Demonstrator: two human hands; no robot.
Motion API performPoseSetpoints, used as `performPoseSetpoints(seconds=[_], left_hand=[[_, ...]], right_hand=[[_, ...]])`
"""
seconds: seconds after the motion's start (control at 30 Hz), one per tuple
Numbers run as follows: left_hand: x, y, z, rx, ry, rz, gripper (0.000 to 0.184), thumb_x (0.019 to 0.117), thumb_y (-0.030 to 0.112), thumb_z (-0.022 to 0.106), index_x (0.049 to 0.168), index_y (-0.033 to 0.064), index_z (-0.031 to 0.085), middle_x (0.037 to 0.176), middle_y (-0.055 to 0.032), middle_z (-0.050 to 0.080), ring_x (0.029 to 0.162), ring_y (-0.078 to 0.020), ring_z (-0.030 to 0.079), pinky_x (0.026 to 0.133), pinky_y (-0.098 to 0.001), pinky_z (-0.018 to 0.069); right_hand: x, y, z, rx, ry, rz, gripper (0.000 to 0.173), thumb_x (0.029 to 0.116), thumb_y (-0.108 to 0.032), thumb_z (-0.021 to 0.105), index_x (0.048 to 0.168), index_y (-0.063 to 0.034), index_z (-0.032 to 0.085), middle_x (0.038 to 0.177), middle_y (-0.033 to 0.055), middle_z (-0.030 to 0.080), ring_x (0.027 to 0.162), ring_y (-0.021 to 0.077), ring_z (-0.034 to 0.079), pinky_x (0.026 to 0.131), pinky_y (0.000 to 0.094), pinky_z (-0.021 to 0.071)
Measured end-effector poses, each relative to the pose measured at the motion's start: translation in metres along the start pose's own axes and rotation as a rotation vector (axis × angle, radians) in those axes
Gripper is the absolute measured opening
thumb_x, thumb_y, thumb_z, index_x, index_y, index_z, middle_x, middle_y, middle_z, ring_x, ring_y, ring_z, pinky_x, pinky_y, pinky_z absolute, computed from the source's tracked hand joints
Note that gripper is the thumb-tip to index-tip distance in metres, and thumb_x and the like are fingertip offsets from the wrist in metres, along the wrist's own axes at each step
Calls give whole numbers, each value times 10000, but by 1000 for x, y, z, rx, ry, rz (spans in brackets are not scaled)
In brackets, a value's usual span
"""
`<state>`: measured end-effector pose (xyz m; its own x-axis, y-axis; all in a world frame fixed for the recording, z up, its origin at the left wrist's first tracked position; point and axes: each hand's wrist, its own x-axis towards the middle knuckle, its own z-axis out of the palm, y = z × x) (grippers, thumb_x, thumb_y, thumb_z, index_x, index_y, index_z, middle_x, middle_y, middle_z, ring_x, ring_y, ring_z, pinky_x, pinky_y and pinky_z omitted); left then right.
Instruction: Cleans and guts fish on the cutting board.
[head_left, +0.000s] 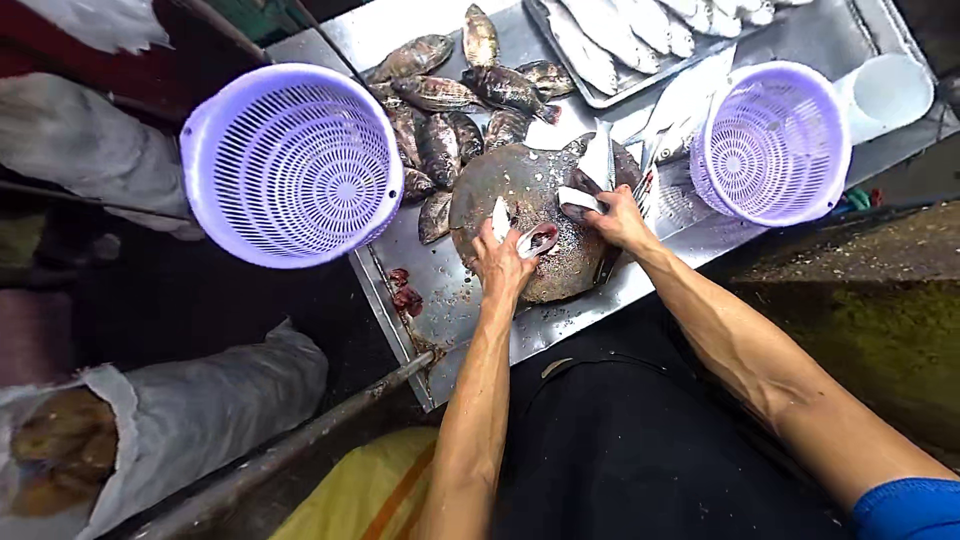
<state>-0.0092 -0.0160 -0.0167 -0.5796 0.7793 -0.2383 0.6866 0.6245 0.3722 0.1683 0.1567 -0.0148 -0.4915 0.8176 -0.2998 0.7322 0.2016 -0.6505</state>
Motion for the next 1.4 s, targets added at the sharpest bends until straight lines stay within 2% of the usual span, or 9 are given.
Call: performPoseSetpoints(seconds=[0.27,0.43,0.57,0.67,0.83,0.93,1.17,1.3,1.4], left_hand=[[1,-2,-2,28,-61,33,655,685,487,891,1261,258,677,1618,-189,311,1394,-506,377,913,-732,454],[1,-7,4,29,-9,74,598,707,507,886,1219,264,695,1609,-181,325,1363,-492,413,903,-704,474],[2,-14,2,-90,46,94,522,722,464,871,1158,211,735,1530,-174,449,1313,-451,485,980,-640,480],[-6,-14,-8,-103,39,101,546,735,440,854,1187,157,740,1474,-239,501,1299,-461,505,1068,-619,420],[-30,-19,-8,-114,107,286,506,699,358,842,1117,84,757,1412,-310,529,1274,-509,516,1046,-631,430],[-49,-21,-14,-423,112,149,554,736,240,815,1172,-80,695,1377,-333,538,1286,-470,521,1079,-590,424],[-74,-26,-22,-924,225,0,686,801,172,666,1373,-160,483,1397,-213,586,1249,-85,578,1037,-257,479],[-66,-29,-23,-1067,179,90,777,857,212,634,1511,-95,345,1528,-141,492,1357,-80,502,1108,-273,439],[-53,-15,-25,-1185,171,53,781,844,257,664,1513,-5,357,1418,-55,573,1239,-70,580,1026,-304,514]], right_hand=[[-3,3,-25,502,-213,173,214,1009,-195,603,1088,-17,692,939,125,708,847,198,687,810,431,577],[-16,-4,-20,802,-210,247,211,1037,-171,578,1144,-2,642,981,124,702,874,188,693,835,395,591],[-14,-10,-19,520,32,107,218,974,-206,666,1053,-5,702,1041,141,697,990,218,674,893,430,565],[4,-8,-14,155,124,28,414,871,-379,765,1168,-91,748,1520,264,438,1423,462,380,1126,653,371],[22,-30,19,-36,147,95,728,743,-333,882,1410,-239,607,1661,311,154,1486,561,231,1049,773,366],[35,-38,10,-50,65,167,1109,735,-326,876,1643,-325,238,1670,324,69,1450,574,279,1012,734,408],[44,-47,2,84,-78,316,980,719,-211,847,1577,-345,391,1623,344,170,1428,554,319,978,705,465],[47,-32,-5,235,-113,237,855,725,-217,854,1504,-327,519,1624,333,195,1397,552,367,1006,679,475],[46,-17,-24,575,-113,139,835,700,-124,870,1473,-210,565,1514,228,489,1375,408,474,1116,611,418]])
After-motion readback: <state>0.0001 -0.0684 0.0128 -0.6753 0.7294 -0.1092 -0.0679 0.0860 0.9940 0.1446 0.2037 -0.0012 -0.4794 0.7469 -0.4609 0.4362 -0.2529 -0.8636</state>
